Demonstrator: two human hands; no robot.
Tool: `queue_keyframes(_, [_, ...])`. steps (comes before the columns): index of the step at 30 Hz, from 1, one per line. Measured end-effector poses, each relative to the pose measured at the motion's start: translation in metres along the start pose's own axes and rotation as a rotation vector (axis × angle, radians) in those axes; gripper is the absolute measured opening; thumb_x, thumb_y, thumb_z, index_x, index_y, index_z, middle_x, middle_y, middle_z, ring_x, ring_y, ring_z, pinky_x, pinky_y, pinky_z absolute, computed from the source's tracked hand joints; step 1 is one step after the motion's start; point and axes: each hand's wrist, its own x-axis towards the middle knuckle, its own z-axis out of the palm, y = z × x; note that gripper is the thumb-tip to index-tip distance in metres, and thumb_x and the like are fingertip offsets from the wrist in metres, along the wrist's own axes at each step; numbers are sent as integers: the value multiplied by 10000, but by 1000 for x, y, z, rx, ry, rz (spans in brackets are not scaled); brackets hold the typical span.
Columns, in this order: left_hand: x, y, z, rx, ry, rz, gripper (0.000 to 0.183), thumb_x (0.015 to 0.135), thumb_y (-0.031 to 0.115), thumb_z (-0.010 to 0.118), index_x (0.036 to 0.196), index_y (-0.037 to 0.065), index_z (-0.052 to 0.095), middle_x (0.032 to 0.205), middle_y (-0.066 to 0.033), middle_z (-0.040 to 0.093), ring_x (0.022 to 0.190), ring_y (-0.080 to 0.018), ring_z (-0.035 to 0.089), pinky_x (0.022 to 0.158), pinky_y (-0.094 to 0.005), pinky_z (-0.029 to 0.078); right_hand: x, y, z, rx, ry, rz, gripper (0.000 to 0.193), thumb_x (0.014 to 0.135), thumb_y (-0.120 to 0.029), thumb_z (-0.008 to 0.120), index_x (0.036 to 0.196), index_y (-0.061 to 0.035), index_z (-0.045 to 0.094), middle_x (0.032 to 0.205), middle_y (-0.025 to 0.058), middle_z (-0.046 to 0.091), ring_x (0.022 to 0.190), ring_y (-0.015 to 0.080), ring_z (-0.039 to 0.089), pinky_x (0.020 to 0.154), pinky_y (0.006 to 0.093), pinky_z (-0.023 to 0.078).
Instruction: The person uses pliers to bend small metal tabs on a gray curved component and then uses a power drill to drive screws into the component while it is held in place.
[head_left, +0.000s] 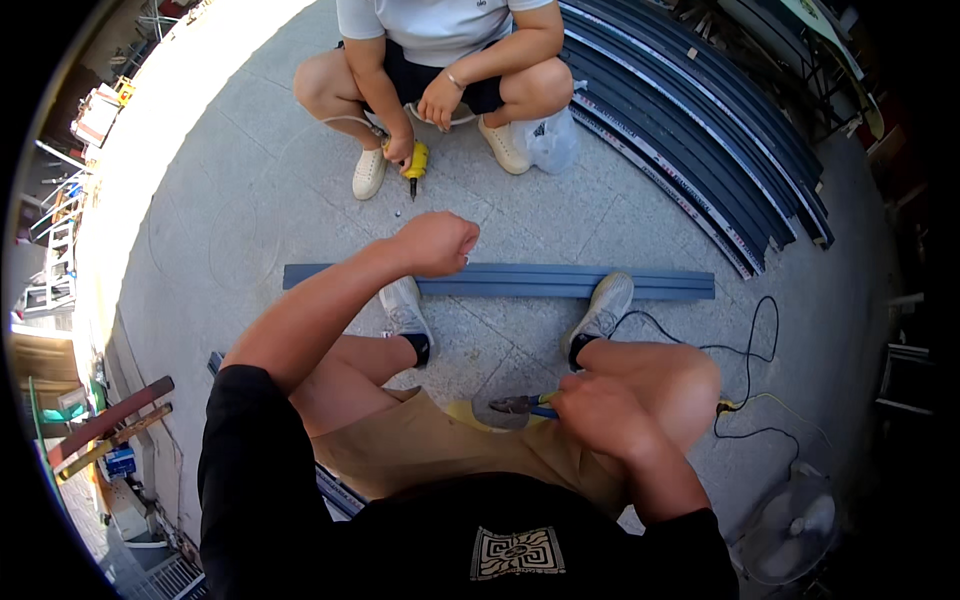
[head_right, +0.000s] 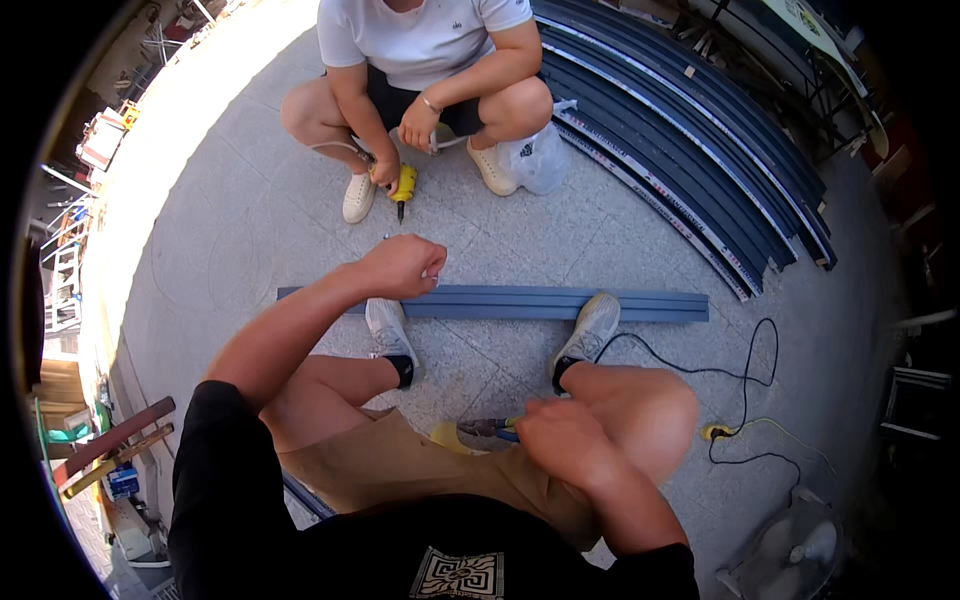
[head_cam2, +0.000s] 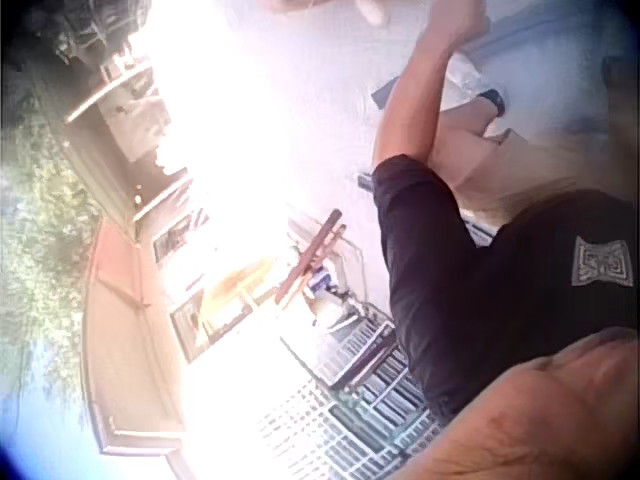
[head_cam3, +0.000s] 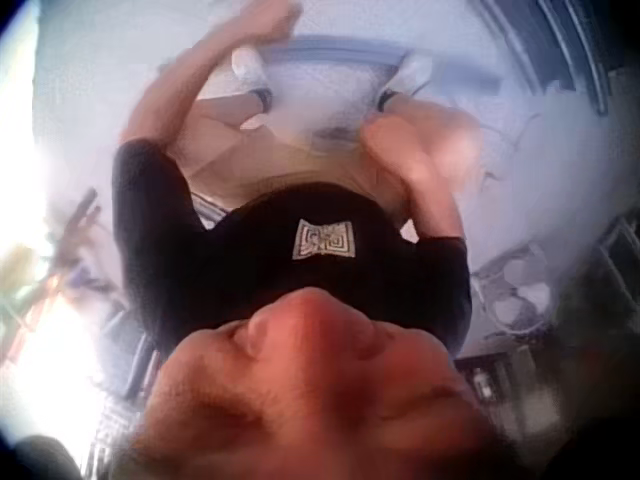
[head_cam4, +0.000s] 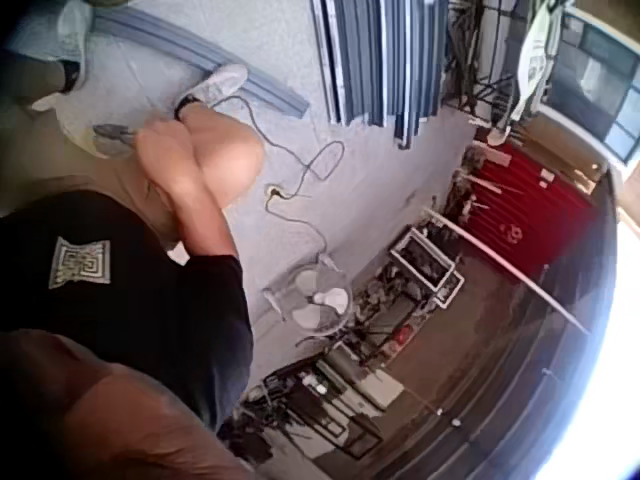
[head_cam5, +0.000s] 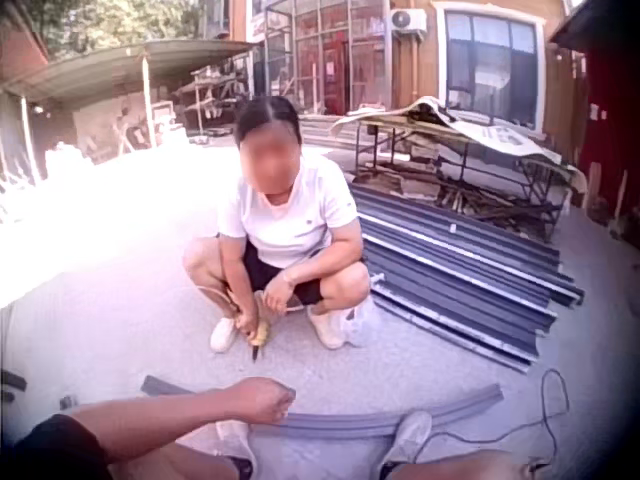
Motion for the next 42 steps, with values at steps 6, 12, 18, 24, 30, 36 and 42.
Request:
queue_keyframes(6, [70, -89, 104, -192, 88, -238, 272, 829, 183, 867, 934, 55, 651, 848, -131, 729, 817, -326, 732, 733, -465, 556, -5, 5, -16, -19, -74, 134, 110, 888, -124, 664, 828, -112, 754, 930, 76, 697, 916, 251, 719, 765, 399, 596])
queue_keyframes(12, [88, -100, 211, -472, 190, -522, 269, 898, 175, 847, 1129, 102, 732, 924, -48, 796, 825, -205, 773, 754, -379, 596, -3, 15, -17, 64, -159, 191, 87, 901, -124, 658, 889, -96, 740, 960, 77, 678, 977, 285, 707, 805, 431, 579])
queue_keyframes(18, [110, -93, 258, -436, 177, -594, 208, 885, 246, 877, 1026, 128, 781, 980, -73, 815, 896, -272, 778, 819, -416, 602, 7, 22, -25, 93, -173, 225, 69, 894, -126, 666, 925, -113, 727, 970, 61, 659, 946, 262, 693, 779, 412, 570])
queue_keyframes(24, [128, -94, 290, -395, 248, -561, 196, 880, 258, 883, 986, 125, 784, 1009, -103, 804, 963, -307, 765, 860, -447, 593, 16, 27, -31, 189, -218, 251, 60, 897, -146, 670, 911, -95, 700, 974, 75, 634, 979, 247, 684, 783, 397, 556])
queue_keyframes(30, [131, -95, 297, -422, 272, -586, 194, 885, 234, 876, 1002, 113, 779, 1036, -107, 791, 971, -311, 753, 874, -442, 587, 22, 32, -33, 211, -221, 238, 56, 900, -147, 666, 884, -98, 688, 975, 76, 634, 965, 250, 688, 762, 398, 554])
queue_keyframes(36, [130, -88, 295, -482, 283, -581, 230, 898, 176, 867, 1096, 109, 772, 1075, -106, 801, 978, -310, 754, 885, -436, 586, 19, 29, -31, 175, -203, 254, 53, 899, -147, 665, 880, -100, 681, 963, 72, 626, 944, 248, 677, 757, 394, 554])
queue_keyframes(42, [123, -91, 296, -461, 319, -527, 263, 903, 139, 859, 1157, 123, 798, 1101, -117, 801, 998, -315, 755, 898, -435, 586, 18, 25, -28, 159, -192, 264, 48, 900, -143, 663, 891, -102, 686, 954, 71, 621, 929, 251, 667, 765, 389, 552])
